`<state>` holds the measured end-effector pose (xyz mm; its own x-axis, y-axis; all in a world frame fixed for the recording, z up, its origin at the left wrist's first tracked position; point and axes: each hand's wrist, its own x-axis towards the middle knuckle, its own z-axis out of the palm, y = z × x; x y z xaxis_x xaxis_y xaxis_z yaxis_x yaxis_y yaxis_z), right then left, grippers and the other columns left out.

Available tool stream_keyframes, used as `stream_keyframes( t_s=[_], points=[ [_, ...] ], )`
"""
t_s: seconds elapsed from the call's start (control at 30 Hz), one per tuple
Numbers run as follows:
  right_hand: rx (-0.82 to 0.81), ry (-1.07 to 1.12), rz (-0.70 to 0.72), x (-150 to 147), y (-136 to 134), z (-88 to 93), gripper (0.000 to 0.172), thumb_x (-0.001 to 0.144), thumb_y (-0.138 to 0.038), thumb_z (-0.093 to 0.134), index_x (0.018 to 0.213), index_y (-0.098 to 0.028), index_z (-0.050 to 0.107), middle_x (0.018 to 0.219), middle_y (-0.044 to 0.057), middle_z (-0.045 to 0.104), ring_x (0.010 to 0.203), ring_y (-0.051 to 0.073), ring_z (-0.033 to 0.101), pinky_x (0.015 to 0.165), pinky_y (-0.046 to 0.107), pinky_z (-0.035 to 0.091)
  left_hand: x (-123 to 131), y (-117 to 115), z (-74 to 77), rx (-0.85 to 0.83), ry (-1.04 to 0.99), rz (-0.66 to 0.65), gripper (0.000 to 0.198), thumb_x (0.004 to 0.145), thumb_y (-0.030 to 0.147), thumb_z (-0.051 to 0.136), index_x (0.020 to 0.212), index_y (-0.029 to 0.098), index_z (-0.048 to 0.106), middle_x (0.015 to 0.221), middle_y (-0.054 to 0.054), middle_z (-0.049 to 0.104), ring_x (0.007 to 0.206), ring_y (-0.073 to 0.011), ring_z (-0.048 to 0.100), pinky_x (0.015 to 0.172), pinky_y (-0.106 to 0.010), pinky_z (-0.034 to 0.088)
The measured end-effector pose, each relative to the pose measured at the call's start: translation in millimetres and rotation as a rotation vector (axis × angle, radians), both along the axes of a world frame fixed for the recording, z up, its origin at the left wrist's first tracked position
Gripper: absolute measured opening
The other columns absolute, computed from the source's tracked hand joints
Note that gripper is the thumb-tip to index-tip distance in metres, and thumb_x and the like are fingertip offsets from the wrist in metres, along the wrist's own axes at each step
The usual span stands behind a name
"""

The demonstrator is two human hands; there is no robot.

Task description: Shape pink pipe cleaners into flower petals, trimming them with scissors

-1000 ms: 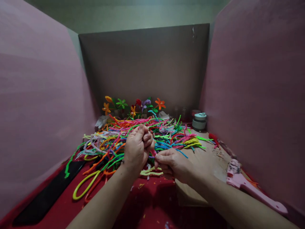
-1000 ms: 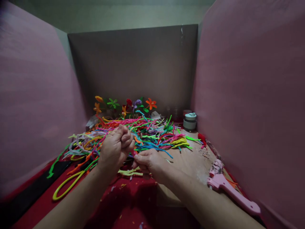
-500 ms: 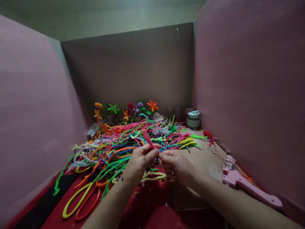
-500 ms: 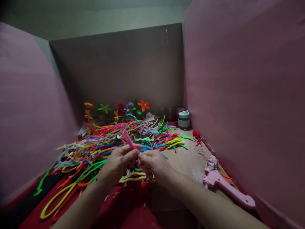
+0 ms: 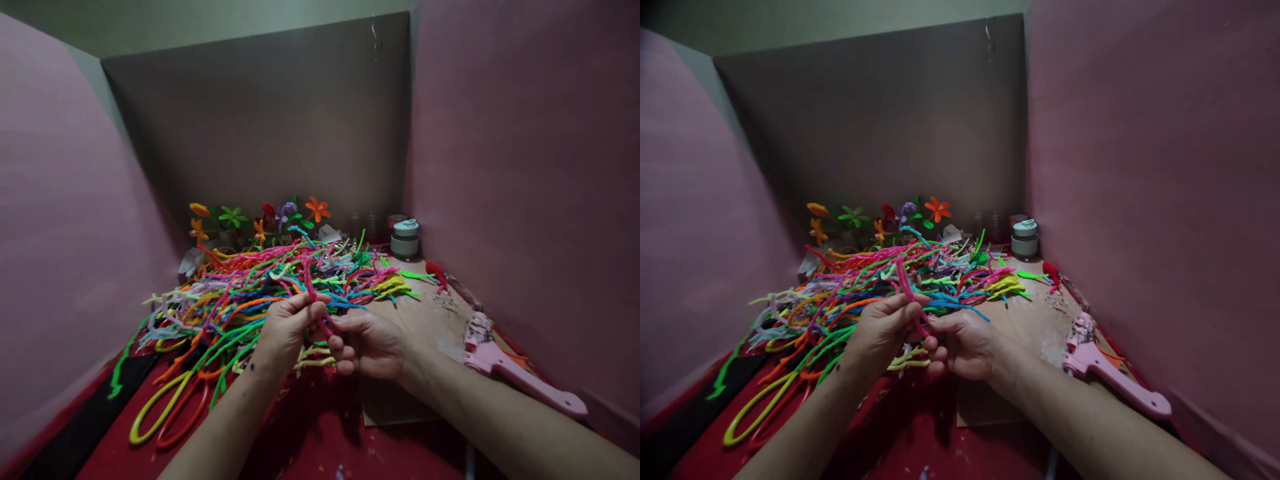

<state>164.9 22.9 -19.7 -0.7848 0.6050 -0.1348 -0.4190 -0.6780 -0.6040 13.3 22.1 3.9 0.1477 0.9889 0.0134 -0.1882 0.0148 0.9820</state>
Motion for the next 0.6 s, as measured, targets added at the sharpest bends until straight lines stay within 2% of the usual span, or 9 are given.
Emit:
stream_keyframes(
  t_s=[0.23,0.47,0.53,0.6],
  points=[
    [0.06,-0.055,-0.106,-2.9,-3.3,2.1,0.011,0.07,-0.019,0.058,0.074,-0.009,0.058,0.056,-0.003,0.05,0.044,0.005,0.039,0.048,0.023,0.036,6.9,-3.4,0.1,0.009,-0.118,0.107,0.026,0.061,0.028,0.072,0.08,0.012,0.063,0.043,0.006,0.047,0.036,-0.0063,0.048,0.036,-0.016,0.036],
    [0.252,-0.172,-0.206,-4.6,-5.2,2.1,0.011,0.069,-0.019,0.057,0.07,-0.008,0.06,0.05,-0.003,0.045,0.041,0.005,0.036,0.041,0.02,0.035,7.8,-3.0,-4.6,0.033,-0.139,0.098,0.023,0.064,0.028,0.07,0.078,0.013,0.062,0.044,0.006,0.05,0.037,-0.0075,0.05,0.038,-0.018,0.04],
    [0.221,-0.181,-0.183,-2.9,-4.6,3.1,0.012,0.071,-0.018,0.056,0.074,-0.008,0.061,0.051,-0.003,0.047,0.041,0.005,0.037,0.042,0.02,0.035,6.5,-3.1,-2.9,0.025,-0.139,0.073,0.022,0.065,0.028,0.069,0.078,0.013,0.061,0.043,0.006,0.048,0.037,-0.008,0.05,0.037,-0.018,0.039],
    [0.133,-0.102,-0.101,-0.6,-3.4,4.3,0.017,0.076,-0.02,0.053,0.083,-0.008,0.061,0.055,-0.002,0.049,0.044,0.006,0.04,0.045,0.021,0.037,4.6,-3.0,-0.4,0.016,-0.117,0.062,0.022,0.066,0.029,0.069,0.079,0.013,0.061,0.042,0.005,0.049,0.036,-0.0088,0.05,0.034,-0.017,0.036]
  ],
)
